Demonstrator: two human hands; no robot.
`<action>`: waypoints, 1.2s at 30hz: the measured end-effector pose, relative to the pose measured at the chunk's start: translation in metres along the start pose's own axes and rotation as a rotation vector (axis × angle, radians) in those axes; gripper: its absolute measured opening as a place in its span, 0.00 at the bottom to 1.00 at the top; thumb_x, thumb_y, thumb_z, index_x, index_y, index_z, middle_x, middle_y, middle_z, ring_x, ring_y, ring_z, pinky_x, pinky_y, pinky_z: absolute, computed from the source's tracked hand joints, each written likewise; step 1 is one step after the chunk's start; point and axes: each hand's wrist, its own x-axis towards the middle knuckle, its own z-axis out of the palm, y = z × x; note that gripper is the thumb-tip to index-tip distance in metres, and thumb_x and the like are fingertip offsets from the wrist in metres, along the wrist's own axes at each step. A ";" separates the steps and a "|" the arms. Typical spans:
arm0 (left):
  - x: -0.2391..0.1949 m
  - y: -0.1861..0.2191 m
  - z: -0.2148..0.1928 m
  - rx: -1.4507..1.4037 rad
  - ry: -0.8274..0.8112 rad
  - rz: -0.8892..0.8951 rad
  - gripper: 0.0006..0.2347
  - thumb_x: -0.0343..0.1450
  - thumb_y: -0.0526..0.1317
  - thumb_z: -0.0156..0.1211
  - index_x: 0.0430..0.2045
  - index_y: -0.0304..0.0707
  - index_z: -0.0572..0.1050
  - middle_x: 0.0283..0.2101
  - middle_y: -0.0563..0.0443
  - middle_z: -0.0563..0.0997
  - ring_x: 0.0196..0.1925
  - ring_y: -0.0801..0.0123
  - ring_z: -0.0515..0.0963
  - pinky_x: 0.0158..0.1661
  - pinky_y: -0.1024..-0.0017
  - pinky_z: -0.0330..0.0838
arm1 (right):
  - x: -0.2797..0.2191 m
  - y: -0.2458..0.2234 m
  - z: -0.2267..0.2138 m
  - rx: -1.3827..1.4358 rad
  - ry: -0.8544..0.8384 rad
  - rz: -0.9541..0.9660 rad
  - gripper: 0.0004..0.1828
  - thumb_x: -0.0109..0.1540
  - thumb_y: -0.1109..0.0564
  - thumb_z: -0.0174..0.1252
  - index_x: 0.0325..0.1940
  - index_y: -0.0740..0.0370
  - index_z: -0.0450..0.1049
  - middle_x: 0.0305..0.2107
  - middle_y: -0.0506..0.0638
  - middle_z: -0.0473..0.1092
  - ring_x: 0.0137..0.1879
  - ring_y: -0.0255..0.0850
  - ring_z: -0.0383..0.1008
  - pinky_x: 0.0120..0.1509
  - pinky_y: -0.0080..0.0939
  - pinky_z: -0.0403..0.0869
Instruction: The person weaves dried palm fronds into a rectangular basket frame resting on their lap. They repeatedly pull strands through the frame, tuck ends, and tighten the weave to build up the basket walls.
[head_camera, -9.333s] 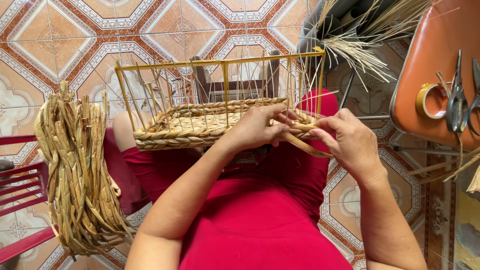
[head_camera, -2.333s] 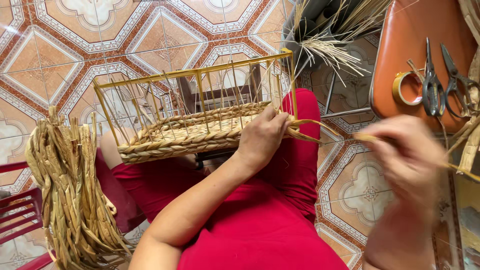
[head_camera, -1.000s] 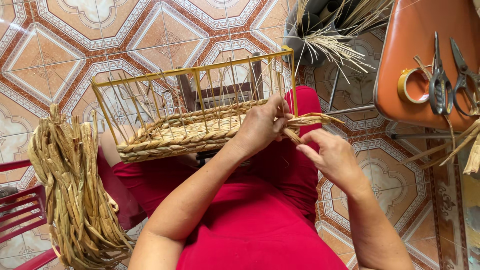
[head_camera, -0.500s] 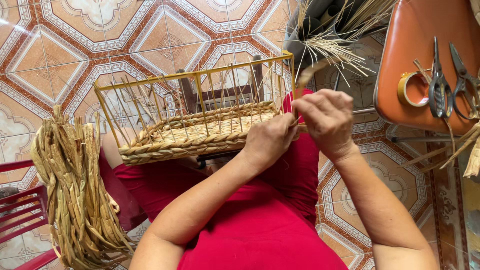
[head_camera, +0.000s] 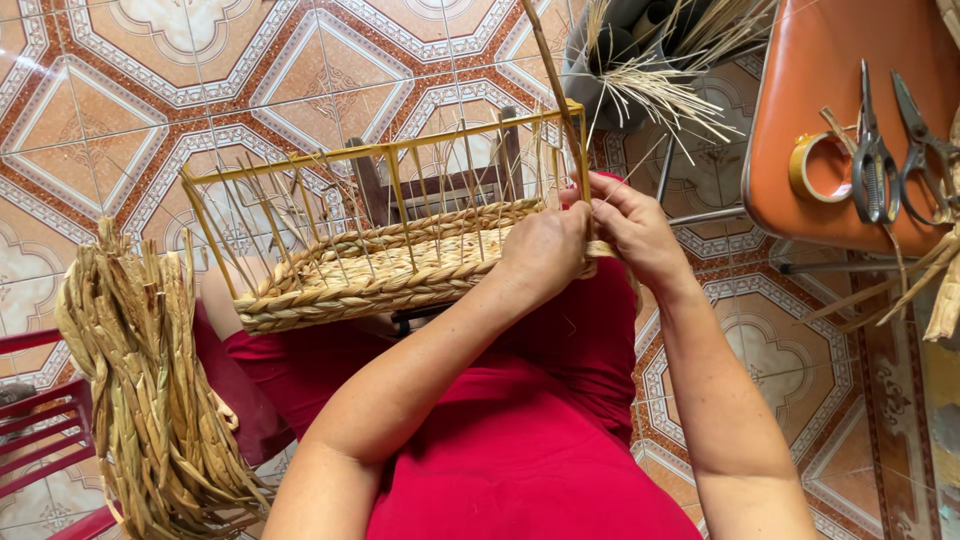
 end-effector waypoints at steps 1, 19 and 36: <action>0.001 0.000 0.000 -0.015 -0.019 0.007 0.05 0.72 0.38 0.56 0.32 0.34 0.74 0.25 0.36 0.81 0.28 0.46 0.84 0.30 0.51 0.78 | 0.004 0.006 -0.006 0.064 -0.019 0.044 0.20 0.68 0.64 0.49 0.64 0.63 0.70 0.44 0.44 0.77 0.43 0.26 0.77 0.48 0.27 0.77; -0.032 0.015 -0.042 -0.302 0.194 0.075 0.07 0.75 0.32 0.55 0.45 0.35 0.71 0.35 0.40 0.85 0.33 0.56 0.86 0.33 0.63 0.81 | -0.054 0.019 -0.069 0.962 0.395 -0.316 0.11 0.73 0.56 0.52 0.57 0.61 0.73 0.43 0.54 0.79 0.38 0.40 0.76 0.46 0.39 0.76; -0.005 0.021 -0.050 -0.534 -0.114 -0.168 0.03 0.75 0.32 0.48 0.39 0.32 0.69 0.30 0.44 0.83 0.20 0.68 0.86 0.28 0.69 0.82 | -0.068 -0.046 -0.022 -0.807 0.015 -0.345 0.14 0.64 0.62 0.62 0.54 0.55 0.80 0.40 0.46 0.78 0.44 0.33 0.77 0.49 0.36 0.77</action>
